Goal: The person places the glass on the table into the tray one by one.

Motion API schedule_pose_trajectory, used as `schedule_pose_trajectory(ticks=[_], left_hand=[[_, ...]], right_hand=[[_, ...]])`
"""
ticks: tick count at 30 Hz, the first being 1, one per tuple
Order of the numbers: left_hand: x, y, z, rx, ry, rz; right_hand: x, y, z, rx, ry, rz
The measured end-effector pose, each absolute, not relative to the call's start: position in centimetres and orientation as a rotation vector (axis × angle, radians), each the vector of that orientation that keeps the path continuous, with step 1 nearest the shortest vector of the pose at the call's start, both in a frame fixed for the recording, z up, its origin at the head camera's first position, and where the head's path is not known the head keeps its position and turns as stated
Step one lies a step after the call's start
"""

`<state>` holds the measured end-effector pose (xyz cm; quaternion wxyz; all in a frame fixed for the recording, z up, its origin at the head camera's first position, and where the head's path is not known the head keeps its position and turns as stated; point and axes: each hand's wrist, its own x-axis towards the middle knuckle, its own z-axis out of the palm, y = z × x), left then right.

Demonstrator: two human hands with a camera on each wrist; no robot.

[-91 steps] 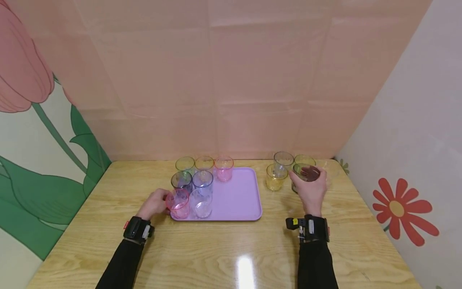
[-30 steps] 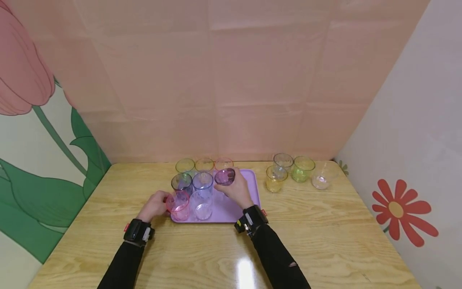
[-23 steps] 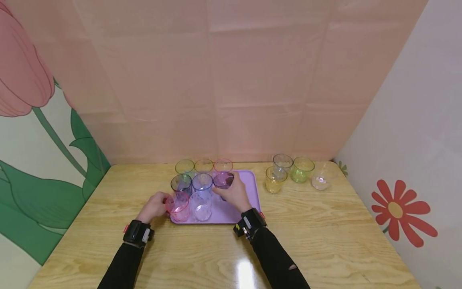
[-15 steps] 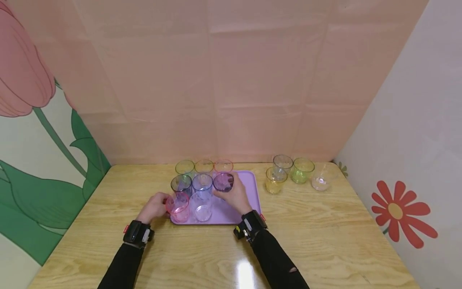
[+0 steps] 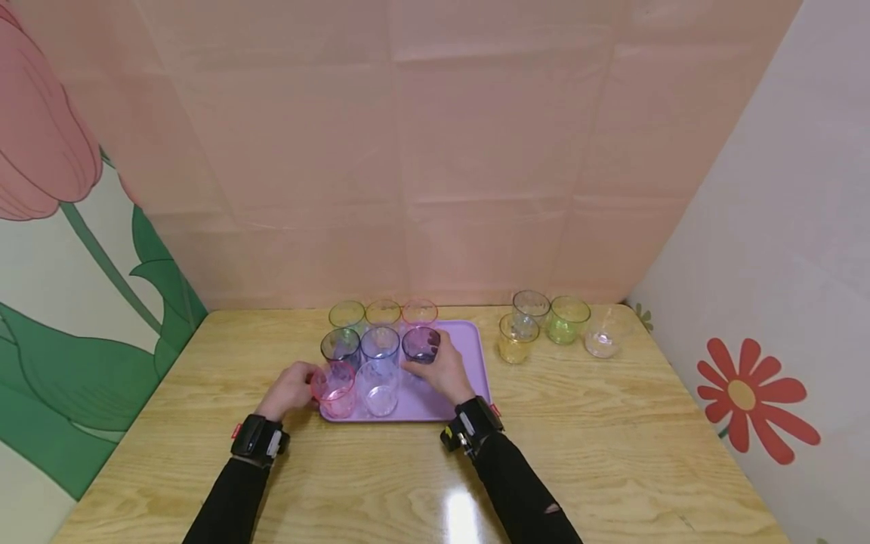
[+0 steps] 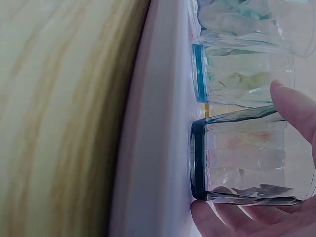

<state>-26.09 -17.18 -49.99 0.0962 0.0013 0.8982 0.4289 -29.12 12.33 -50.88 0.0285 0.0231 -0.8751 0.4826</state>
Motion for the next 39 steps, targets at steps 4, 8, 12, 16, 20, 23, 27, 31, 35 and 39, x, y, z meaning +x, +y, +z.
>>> schedule_pose_trajectory(ticks=[4, 8, 12, 16, 20, 23, 27, 31, 35, 39], left_hand=[[-26.1, -17.2, -50.0, 0.008, 2.657, 1.287], [-26.1, -17.2, -50.0, 0.020, 2.661, 1.291], [-26.0, -17.2, -49.9, 0.024, 2.665, 1.291], [-25.9, -17.2, -49.8, 0.019, 2.663, 1.296], [-26.0, -17.2, -49.8, 0.019, 2.669, 1.298], [-26.0, -17.2, -50.0, 0.029, 2.675, 1.303], [-26.1, -17.3, -50.2, 0.030, 2.679, 1.298], [-26.1, -17.3, -50.1, -0.001, 2.661, 1.289], [-26.1, -17.3, -50.0, -0.007, 2.649, 1.288], [-26.2, -17.3, -50.0, 0.000, 2.654, 1.288]], right_hand=[[-29.2, 12.1, -50.8, 0.072, -2.709, 1.480], [-29.2, 12.0, -50.8, 0.078, -2.712, 1.458], [-29.3, 12.0, -50.8, 0.075, -2.719, 1.434], [-29.3, 11.9, -50.8, 0.065, -2.725, 1.434], [-29.2, 11.9, -50.7, 0.073, -2.722, 1.454], [-29.0, 12.2, -50.6, 0.079, -2.722, 1.487], [-28.6, 12.8, -50.2, 0.085, -2.717, 1.544], [-28.3, 13.4, -49.5, 0.076, -2.711, 1.605], [-28.0, 14.2, -48.8, 0.063, -2.721, 1.627], [-27.7, 15.1, -48.1, 0.087, -2.699, 1.618]])
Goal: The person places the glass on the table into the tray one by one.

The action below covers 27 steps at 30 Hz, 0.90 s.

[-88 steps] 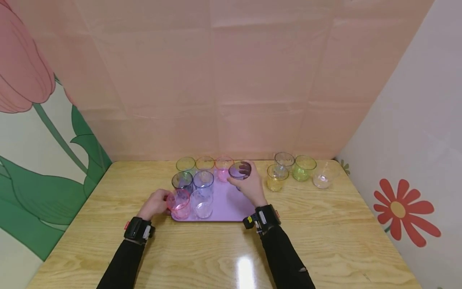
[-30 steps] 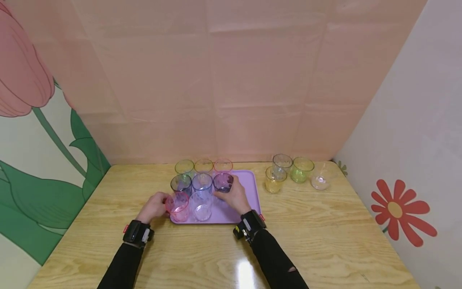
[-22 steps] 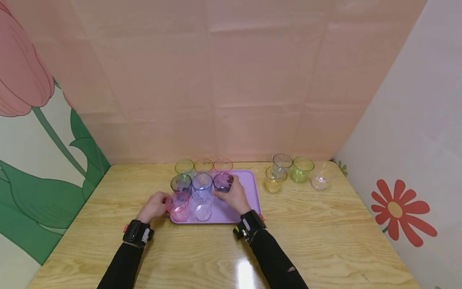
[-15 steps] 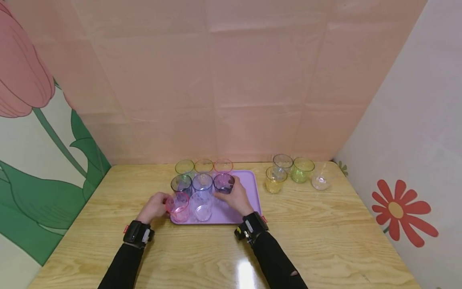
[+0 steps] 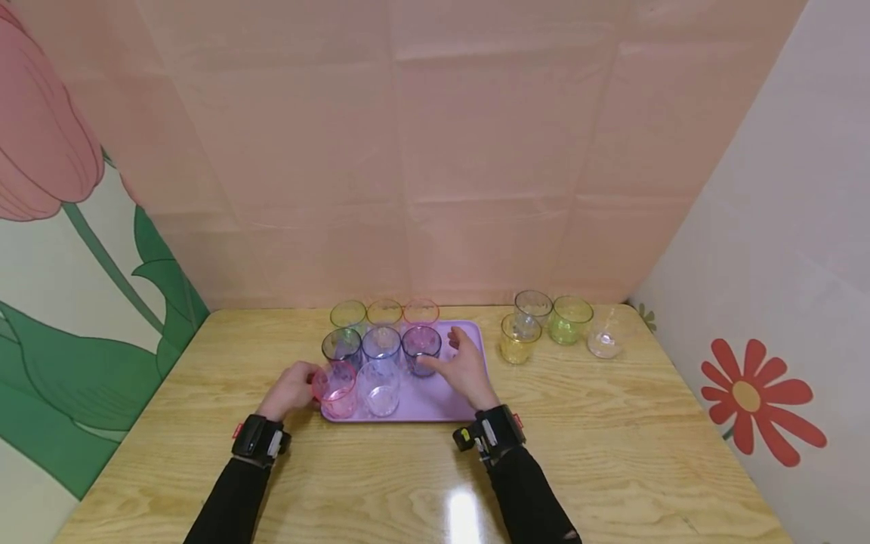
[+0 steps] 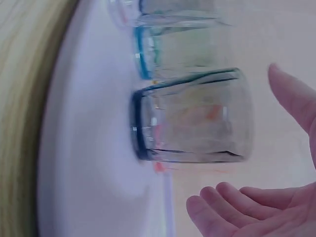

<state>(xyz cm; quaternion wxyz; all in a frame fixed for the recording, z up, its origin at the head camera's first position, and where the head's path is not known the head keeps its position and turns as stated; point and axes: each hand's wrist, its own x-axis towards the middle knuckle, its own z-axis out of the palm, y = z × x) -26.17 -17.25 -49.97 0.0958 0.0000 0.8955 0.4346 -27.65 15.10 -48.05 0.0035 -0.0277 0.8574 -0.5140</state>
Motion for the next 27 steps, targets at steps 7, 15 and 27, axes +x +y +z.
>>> schedule_pose_trajectory(ticks=[7, 15, 27], left_hand=[[-26.2, -17.3, -50.1, -0.002, 2.665, 1.264], [-26.2, -17.1, -49.9, -0.013, 2.670, 1.253], [-26.0, -17.0, -49.9, -0.006, 2.676, 1.259]], right_hand=[[-27.6, 16.8, -46.8, -0.121, 2.694, -1.719], [-27.9, 19.4, -46.3, 0.010, 2.739, -1.916], [-28.4, 22.7, -47.0, 0.307, 3.158, -1.895]])
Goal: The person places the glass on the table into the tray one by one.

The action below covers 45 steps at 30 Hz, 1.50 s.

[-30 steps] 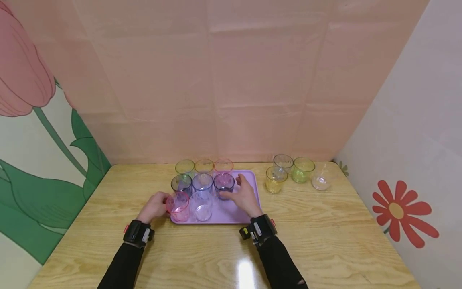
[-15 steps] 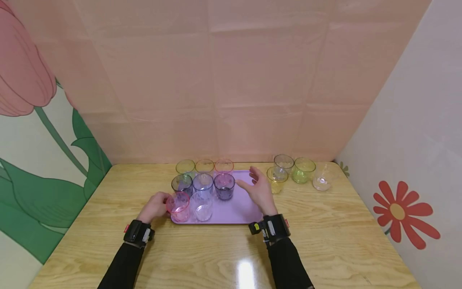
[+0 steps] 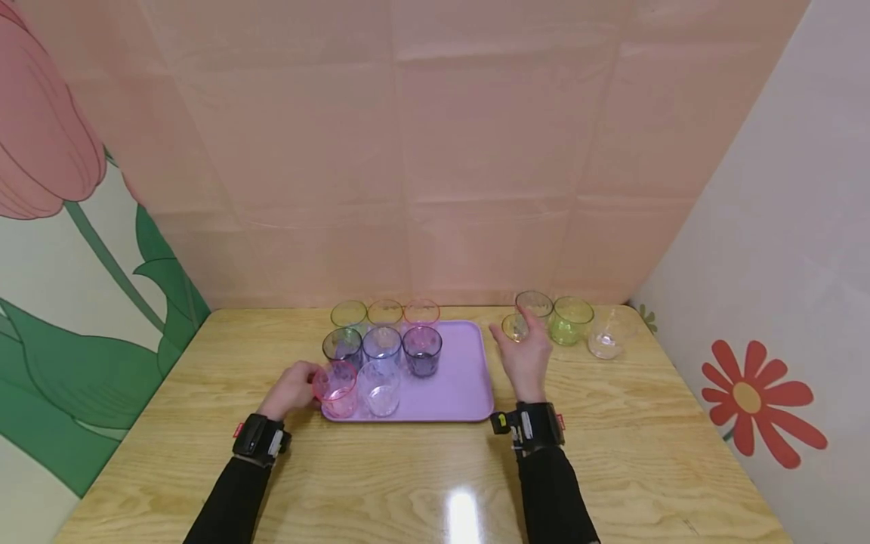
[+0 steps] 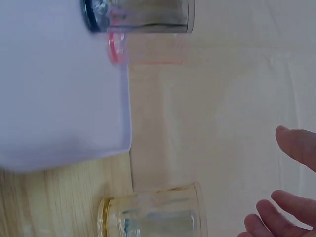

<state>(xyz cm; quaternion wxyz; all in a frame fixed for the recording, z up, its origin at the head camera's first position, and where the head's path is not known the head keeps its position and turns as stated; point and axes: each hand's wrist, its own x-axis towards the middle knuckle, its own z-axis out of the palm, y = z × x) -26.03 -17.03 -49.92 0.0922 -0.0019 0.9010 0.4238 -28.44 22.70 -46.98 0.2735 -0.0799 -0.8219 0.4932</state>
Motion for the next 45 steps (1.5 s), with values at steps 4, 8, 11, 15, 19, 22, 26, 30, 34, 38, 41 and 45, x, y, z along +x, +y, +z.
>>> schedule_pose_trajectory(ticks=[4, 8, 11, 15, 19, 22, 26, 30, 34, 38, 41, 45], left_hand=[[-26.0, -17.0, -49.9, -0.005, 2.675, 1.265], [-26.0, -17.0, -49.8, -0.004, 2.680, 1.249], [-26.1, -17.0, -49.8, -0.008, 2.678, 1.232], [-26.2, -17.1, -49.9, -0.013, 2.666, 1.245], [-26.2, -17.0, -50.1, -0.017, 2.649, 1.270], [-26.3, -17.0, -50.1, -0.026, 2.642, 1.266], [-26.3, -16.9, -50.1, 0.001, 2.673, 1.238], [-26.3, -17.0, -50.1, 0.011, 2.691, 1.235], [-26.3, -17.0, -50.2, 0.006, 2.689, 1.240], [-26.3, -17.0, -50.2, 0.006, 2.689, 1.238], [-26.3, -17.0, -50.1, 0.004, 2.692, 1.237], [-26.3, -17.1, -50.1, 0.014, 2.706, 1.246]], right_hand=[[-28.6, 23.7, -47.4, -0.249, -2.256, 1.268], [-28.7, 24.9, -47.9, -0.274, -2.330, 1.211], [-28.8, 25.7, -48.2, -0.294, -2.431, 1.186], [-28.9, 26.2, -48.6, -0.315, -2.534, 1.183], [-29.3, 26.6, -49.4, -0.296, -2.543, 1.168], [-29.5, 26.8, -49.9, -0.286, -2.540, 1.148], [-29.6, 26.9, -50.3, -0.292, -2.545, 1.151], [-29.6, 26.7, -50.4, -0.296, -2.546, 1.196], [-29.8, 26.7, -50.6, -0.312, -2.536, 1.209], [-30.0, 26.7, -50.8, -0.346, -2.524, 1.236], [-30.2, 26.6, -51.0, -0.388, -2.518, 1.265], [-30.3, 26.6, -51.0, -0.406, -2.523, 1.278]])
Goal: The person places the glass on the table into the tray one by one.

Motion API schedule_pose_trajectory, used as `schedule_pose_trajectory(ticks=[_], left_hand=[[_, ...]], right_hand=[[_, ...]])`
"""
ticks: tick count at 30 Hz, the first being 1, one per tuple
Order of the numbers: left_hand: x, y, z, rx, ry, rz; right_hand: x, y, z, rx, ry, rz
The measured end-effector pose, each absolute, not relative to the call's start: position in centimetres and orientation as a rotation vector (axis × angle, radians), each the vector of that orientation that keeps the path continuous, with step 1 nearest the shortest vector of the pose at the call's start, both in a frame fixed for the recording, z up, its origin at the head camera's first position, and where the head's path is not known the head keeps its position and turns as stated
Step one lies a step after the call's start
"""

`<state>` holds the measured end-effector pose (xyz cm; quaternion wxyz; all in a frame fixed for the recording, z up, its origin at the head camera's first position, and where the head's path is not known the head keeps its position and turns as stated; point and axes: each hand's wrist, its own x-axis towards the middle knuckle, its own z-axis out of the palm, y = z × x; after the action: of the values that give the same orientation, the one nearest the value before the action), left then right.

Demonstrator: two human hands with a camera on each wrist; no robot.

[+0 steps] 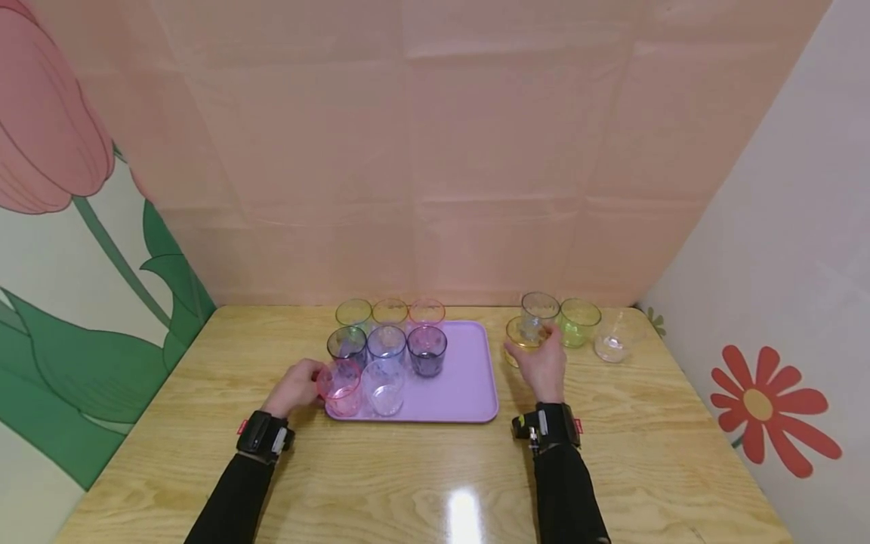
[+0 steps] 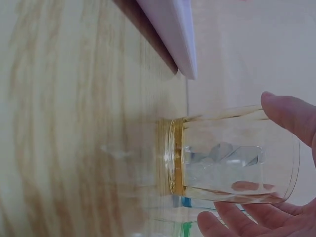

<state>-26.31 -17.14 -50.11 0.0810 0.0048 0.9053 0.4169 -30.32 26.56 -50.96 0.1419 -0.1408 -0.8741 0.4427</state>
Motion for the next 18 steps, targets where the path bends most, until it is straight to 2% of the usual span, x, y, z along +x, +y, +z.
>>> schedule_pose_trajectory(ticks=[9, 18], left_hand=[[-26.22, -17.10, -50.18, 0.008, 2.701, 1.235], [-26.27, -17.06, -49.96, -0.002, 2.684, 1.243]], right_hand=[[-30.21, 26.66, -51.43, -0.308, -2.532, 1.266], [-30.21, 26.02, -51.23, -0.307, -2.372, 1.547]])
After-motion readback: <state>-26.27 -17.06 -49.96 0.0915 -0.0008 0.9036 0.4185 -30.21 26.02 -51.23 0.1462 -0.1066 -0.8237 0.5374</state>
